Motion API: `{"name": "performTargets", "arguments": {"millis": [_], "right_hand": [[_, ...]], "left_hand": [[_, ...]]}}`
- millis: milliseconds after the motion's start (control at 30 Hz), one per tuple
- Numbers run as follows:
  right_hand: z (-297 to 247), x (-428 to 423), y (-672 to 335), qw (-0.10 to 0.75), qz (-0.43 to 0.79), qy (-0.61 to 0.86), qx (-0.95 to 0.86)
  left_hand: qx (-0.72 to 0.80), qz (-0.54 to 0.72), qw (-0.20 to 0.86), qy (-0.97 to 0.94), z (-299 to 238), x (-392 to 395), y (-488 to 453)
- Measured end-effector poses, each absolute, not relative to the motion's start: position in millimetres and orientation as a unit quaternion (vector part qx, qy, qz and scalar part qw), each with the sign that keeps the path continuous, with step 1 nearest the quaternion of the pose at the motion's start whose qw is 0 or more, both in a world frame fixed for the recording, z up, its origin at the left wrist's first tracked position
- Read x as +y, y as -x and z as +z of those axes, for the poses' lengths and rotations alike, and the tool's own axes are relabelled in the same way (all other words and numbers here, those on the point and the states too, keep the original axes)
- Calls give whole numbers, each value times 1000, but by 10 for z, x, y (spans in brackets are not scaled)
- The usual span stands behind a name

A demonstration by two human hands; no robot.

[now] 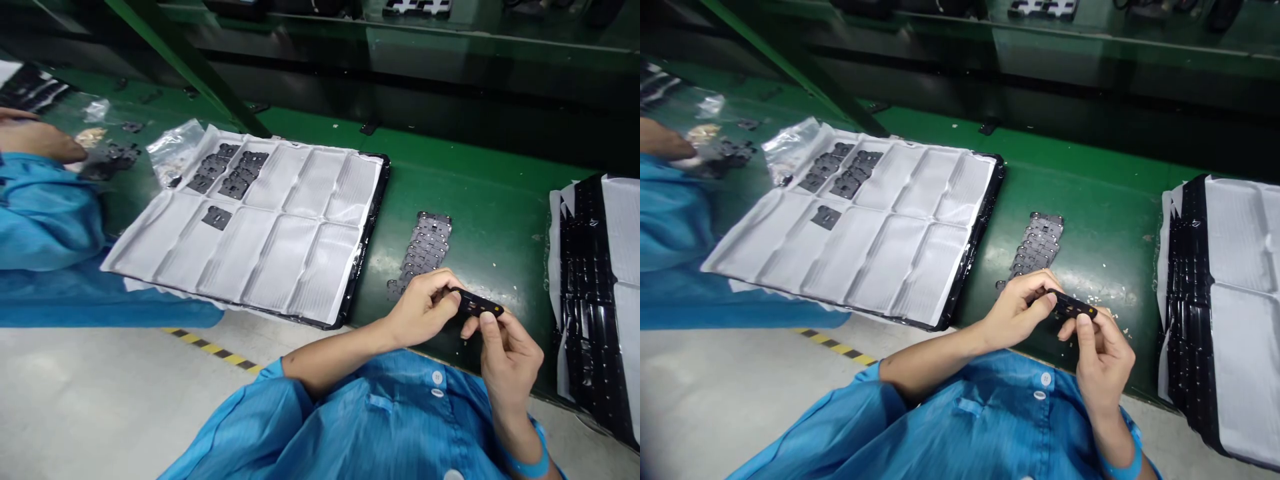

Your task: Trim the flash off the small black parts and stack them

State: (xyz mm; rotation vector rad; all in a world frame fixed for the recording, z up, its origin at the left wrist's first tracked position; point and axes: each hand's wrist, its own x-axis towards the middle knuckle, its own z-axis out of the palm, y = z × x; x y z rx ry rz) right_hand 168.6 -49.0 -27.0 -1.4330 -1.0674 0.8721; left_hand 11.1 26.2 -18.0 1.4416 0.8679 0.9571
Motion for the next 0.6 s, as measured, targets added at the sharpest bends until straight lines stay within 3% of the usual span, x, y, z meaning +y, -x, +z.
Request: {"name": "performTargets", "arguments": {"millis": [600], "right_hand": [[-271, -495, -1642, 538, 369, 619, -438]], "left_hand": [[375, 413, 602, -572, -215, 190, -91]]}}
